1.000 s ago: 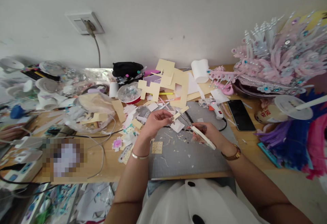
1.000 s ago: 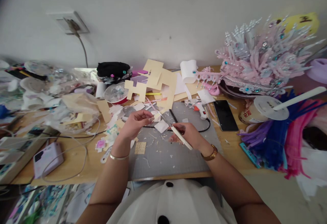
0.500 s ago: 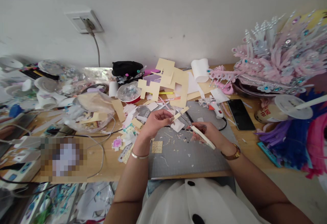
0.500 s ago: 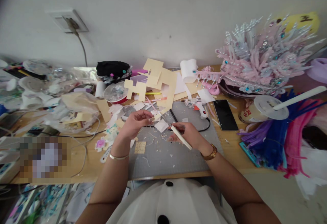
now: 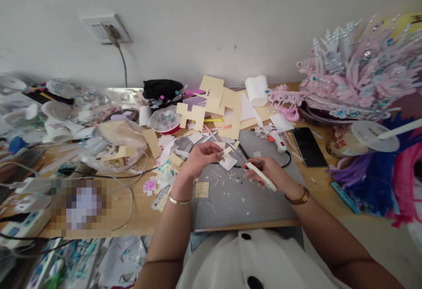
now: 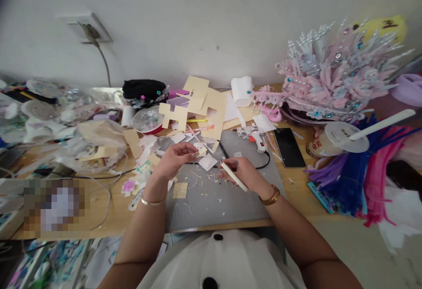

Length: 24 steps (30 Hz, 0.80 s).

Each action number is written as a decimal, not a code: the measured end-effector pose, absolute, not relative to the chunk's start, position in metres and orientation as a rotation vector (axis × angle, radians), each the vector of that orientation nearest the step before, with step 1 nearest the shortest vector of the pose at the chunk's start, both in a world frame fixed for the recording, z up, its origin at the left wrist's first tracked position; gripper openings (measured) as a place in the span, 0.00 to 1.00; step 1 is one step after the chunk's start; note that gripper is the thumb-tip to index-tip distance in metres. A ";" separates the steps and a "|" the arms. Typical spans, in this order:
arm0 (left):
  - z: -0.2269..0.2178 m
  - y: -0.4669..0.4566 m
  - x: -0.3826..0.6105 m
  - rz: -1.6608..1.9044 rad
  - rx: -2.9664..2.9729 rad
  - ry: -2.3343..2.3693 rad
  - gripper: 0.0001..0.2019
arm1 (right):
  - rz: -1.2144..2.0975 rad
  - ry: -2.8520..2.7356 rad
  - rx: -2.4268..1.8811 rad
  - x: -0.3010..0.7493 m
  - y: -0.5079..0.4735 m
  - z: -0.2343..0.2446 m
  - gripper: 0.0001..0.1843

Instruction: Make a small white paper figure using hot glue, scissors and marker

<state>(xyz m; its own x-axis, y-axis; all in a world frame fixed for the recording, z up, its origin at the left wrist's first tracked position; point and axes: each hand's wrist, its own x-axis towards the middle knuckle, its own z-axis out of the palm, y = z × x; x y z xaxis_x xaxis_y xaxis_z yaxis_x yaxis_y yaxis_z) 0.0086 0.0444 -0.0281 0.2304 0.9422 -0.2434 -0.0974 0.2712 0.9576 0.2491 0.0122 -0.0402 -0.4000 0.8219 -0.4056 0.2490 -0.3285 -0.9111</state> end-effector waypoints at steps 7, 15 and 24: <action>-0.036 0.051 0.010 0.996 1.008 1.197 0.12 | 0.929 -1.854 -1.822 0.281 0.019 -0.038 0.21; -0.049 0.053 0.014 1.021 0.998 1.223 0.15 | 0.365 -2.298 -2.057 0.280 0.013 -0.032 0.14; -0.055 0.054 0.018 1.097 0.881 1.224 0.20 | 0.057 -2.598 -1.930 0.273 0.009 -0.023 0.16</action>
<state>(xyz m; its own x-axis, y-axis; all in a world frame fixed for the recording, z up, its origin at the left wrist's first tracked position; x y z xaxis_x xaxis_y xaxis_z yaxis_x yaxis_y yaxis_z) 0.0181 0.0535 -0.0553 -0.0023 0.9630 -0.2696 -0.1628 0.2656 0.9502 0.2729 0.0086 -0.0235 -0.2860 0.9532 -0.0979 0.9566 0.2900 0.0288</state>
